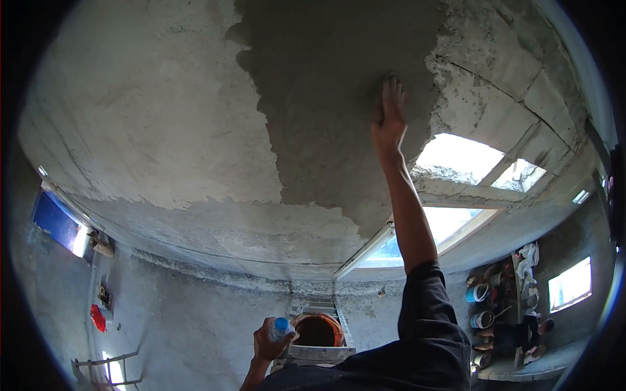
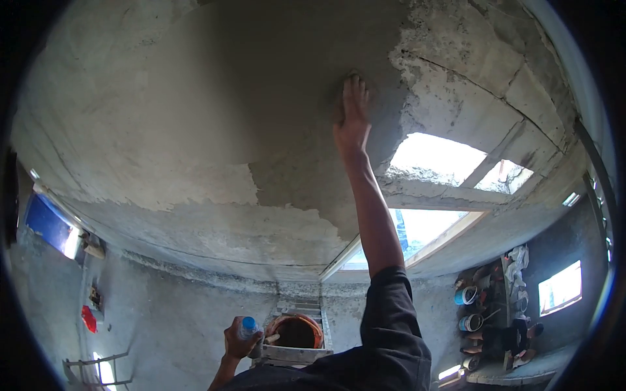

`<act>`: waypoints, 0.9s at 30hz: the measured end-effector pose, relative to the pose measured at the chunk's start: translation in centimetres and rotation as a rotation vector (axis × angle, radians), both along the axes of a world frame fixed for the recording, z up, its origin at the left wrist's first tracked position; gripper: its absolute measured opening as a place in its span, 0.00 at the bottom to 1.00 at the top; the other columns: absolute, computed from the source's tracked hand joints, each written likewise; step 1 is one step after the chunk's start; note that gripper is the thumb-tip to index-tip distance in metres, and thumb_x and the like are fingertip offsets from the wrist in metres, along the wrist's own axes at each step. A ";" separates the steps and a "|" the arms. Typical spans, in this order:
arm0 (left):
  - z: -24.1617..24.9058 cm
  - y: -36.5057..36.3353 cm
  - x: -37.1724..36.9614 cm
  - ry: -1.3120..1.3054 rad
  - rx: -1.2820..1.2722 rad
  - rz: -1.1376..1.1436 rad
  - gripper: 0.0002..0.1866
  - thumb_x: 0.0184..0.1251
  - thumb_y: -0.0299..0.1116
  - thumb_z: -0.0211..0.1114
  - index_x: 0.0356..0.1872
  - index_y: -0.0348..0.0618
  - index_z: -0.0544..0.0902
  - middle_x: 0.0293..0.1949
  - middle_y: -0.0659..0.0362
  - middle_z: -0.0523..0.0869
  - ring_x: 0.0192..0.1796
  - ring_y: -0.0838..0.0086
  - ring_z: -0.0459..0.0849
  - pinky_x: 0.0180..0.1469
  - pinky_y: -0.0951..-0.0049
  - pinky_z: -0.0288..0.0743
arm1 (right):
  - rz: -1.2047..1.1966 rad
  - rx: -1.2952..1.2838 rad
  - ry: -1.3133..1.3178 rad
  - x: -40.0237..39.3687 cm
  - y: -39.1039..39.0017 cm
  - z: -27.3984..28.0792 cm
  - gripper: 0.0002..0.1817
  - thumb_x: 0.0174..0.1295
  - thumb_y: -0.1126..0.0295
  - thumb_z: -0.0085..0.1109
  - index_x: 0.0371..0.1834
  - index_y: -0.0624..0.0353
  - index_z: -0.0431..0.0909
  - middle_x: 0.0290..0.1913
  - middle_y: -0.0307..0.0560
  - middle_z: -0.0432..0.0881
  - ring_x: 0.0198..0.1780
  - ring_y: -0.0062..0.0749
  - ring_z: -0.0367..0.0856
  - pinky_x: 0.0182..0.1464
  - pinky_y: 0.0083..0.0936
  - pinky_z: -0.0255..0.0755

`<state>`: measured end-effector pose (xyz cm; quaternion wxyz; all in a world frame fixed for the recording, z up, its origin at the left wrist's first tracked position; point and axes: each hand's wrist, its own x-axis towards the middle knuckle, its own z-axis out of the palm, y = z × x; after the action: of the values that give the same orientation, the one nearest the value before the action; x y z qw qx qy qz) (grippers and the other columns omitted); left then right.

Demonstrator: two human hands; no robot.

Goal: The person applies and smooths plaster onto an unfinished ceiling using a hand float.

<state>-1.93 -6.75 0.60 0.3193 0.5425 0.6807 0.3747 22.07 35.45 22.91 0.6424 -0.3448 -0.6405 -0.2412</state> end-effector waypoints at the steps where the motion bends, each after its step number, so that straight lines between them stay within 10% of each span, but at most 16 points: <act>1: 0.1 0.1 0.1 0.009 0.004 0.002 0.31 0.44 0.54 0.75 0.41 0.41 0.76 0.31 0.54 0.86 0.34 0.64 0.87 0.39 0.66 0.80 | -0.026 -0.083 -0.093 -0.4 0.9 -1.5 0.35 0.52 0.82 0.55 0.66 0.49 0.65 0.67 0.54 0.65 0.68 0.52 0.62 0.63 0.37 0.69; 6: 0.7 0.0 0.3 -0.004 -0.046 0.008 0.30 0.44 0.54 0.76 0.41 0.42 0.76 0.31 0.55 0.86 0.34 0.64 0.87 0.40 0.66 0.80 | 0.111 -0.358 -0.434 -2.0 -1.1 -8.3 0.36 0.53 0.80 0.55 0.69 0.47 0.61 0.70 0.50 0.60 0.70 0.49 0.58 0.63 0.36 0.69; 15: 0.5 -0.1 0.3 -0.006 -0.020 0.010 0.31 0.43 0.56 0.75 0.41 0.42 0.76 0.31 0.55 0.86 0.34 0.65 0.87 0.40 0.67 0.80 | -0.081 -0.138 -0.019 0.1 0.6 -2.3 0.34 0.55 0.81 0.53 0.69 0.55 0.60 0.70 0.48 0.60 0.71 0.48 0.57 0.66 0.36 0.65; 20: 0.0 -0.1 0.2 -0.011 -0.021 0.017 0.31 0.43 0.55 0.76 0.41 0.42 0.77 0.30 0.55 0.86 0.34 0.65 0.87 0.39 0.67 0.80 | 0.120 -0.369 -0.413 -3.1 -1.2 -9.5 0.33 0.53 0.81 0.56 0.66 0.58 0.65 0.67 0.52 0.65 0.67 0.50 0.63 0.67 0.39 0.62; 27: 0.2 -0.1 -0.1 -0.004 -0.002 0.028 0.31 0.43 0.55 0.76 0.40 0.43 0.76 0.30 0.55 0.86 0.34 0.64 0.87 0.38 0.67 0.80 | 0.017 0.016 0.103 -0.3 -1.4 -1.9 0.28 0.57 0.81 0.52 0.64 0.58 0.67 0.66 0.55 0.67 0.65 0.46 0.68 0.67 0.35 0.61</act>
<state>-2.00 -6.86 0.80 0.3157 0.5319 0.6880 0.3795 21.80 34.08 21.05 0.6792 -0.3462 -0.6076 -0.2230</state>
